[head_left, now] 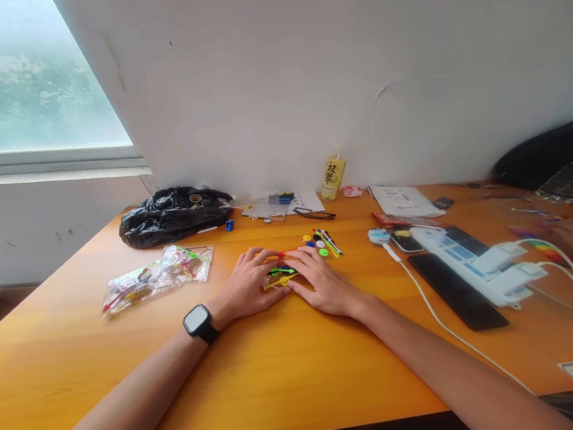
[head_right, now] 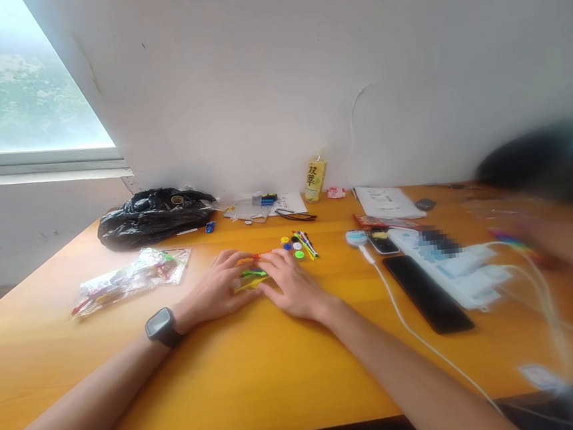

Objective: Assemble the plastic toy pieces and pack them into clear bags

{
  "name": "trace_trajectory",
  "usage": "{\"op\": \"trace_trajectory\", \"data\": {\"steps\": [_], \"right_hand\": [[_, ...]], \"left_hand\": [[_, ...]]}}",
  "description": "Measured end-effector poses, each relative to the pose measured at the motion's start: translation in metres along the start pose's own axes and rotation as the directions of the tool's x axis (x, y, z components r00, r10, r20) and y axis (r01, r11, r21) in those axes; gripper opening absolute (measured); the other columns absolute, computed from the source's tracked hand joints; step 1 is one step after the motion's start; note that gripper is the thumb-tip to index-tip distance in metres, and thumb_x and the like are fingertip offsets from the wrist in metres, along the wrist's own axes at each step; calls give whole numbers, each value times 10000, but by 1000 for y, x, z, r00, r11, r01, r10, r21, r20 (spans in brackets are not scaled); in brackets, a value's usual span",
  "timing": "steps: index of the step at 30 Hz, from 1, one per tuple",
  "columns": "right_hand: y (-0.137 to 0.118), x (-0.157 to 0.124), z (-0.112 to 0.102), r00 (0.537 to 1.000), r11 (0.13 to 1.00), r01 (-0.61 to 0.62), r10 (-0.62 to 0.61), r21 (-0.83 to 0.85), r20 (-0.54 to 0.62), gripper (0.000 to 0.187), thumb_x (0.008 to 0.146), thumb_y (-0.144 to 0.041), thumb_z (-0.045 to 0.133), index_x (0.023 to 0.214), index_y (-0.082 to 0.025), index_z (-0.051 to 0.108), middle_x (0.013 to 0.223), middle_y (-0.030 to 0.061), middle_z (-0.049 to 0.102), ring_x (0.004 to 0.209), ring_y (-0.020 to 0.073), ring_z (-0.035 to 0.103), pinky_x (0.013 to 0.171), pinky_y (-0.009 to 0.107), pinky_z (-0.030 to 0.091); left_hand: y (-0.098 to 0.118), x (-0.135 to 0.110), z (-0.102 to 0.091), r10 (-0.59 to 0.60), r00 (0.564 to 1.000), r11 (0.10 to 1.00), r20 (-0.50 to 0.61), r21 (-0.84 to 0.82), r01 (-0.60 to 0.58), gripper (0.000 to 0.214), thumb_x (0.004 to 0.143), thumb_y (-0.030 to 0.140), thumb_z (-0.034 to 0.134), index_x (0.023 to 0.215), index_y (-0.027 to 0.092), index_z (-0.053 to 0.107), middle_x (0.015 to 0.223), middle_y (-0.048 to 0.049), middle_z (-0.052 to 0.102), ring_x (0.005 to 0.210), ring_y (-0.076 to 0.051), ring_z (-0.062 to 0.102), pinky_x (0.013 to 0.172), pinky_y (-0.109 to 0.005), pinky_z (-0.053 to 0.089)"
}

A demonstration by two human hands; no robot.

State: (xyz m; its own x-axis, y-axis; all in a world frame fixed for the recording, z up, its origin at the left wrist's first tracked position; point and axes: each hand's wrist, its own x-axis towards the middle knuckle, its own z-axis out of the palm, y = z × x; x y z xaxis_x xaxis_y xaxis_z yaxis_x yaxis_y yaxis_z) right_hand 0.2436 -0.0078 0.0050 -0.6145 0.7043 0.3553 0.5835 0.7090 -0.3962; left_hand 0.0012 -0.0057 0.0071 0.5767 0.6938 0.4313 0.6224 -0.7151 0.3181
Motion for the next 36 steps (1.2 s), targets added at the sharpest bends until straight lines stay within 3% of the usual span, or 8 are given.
{"op": "trace_trajectory", "data": {"steps": [9, 15, 20, 24, 27, 30, 36], "right_hand": [[-5, 2, -5, 999, 999, 28, -26, 35, -47, 408, 1016, -307, 613, 1421, -269, 589, 1382, 102, 646, 1349, 313, 489, 1161, 548, 472], [-4, -1, -4, 1000, 999, -3, 3, 45, 18, 520, 1042, -442, 576, 1526, -268, 493, 1439, 108, 610, 1418, 307, 441, 1192, 537, 450], [-1, -4, -1, 997, 997, -65, 63, 47, 43, 684, 1012, -521, 610, 1606, -256, 397, 1484, 166, 534, 1438, 323, 459, 1156, 534, 490], [-2, -1, -2, 1000, 999, -19, 19, 44, -18, 584, 1020, -434, 615, 1560, -271, 466, 1422, 126, 620, 1396, 312, 482, 1159, 540, 476], [-2, 1, -3, 997, 999, 13, -9, 43, -74, 505, 1009, -359, 631, 1499, -277, 539, 1356, 104, 680, 1320, 307, 533, 1138, 540, 483], [-1, 1, -2, 996, 998, 17, -11, 61, -88, 461, 1000, -349, 648, 1449, -264, 586, 1334, 102, 695, 1311, 308, 541, 1125, 528, 493], [-3, 3, -5, 991, 999, 32, -26, 40, -134, 386, 985, -303, 661, 1367, -252, 632, 1255, 83, 724, 1250, 310, 556, 1117, 525, 484]], "left_hand": [[3, 2, -3, 0, 1000, 999, -7, 49, 0, 379, 962, 515, 679, 1271, 296, 662, 1289, -79, 692, 1222, -323, 552, 1075, -526, 443], [1, 0, -1, 0, 1000, 999, -18, 51, 1, 373, 960, 438, 683, 1281, 264, 606, 1255, -92, 690, 1195, -317, 567, 1045, -493, 456], [1, 1, -2, -19, 1000, 1000, -8, 14, 19, 403, 950, 432, 687, 1306, 271, 593, 1256, -96, 682, 1201, -319, 568, 1031, -491, 473], [0, -2, -3, -46, 999, 999, 5, 18, 46, 577, 940, 512, 682, 1441, 274, 524, 1403, -122, 622, 1284, -352, 532, 1086, -521, 448], [-3, -3, -3, -57, 997, 998, 53, 9, 56, 648, 958, 468, 643, 1544, 286, 434, 1487, -126, 579, 1340, -366, 502, 1117, -538, 422], [-6, -3, -4, -75, 994, 997, 81, -12, 76, 612, 965, 365, 589, 1552, 292, 432, 1427, -110, 624, 1302, -358, 524, 1107, -542, 426], [-9, -1, -2, -95, 995, 995, 26, -23, 96, 528, 893, 263, 621, 1417, 257, 564, 1285, -103, 673, 1204, -337, 569, 1041, -501, 480]]}}
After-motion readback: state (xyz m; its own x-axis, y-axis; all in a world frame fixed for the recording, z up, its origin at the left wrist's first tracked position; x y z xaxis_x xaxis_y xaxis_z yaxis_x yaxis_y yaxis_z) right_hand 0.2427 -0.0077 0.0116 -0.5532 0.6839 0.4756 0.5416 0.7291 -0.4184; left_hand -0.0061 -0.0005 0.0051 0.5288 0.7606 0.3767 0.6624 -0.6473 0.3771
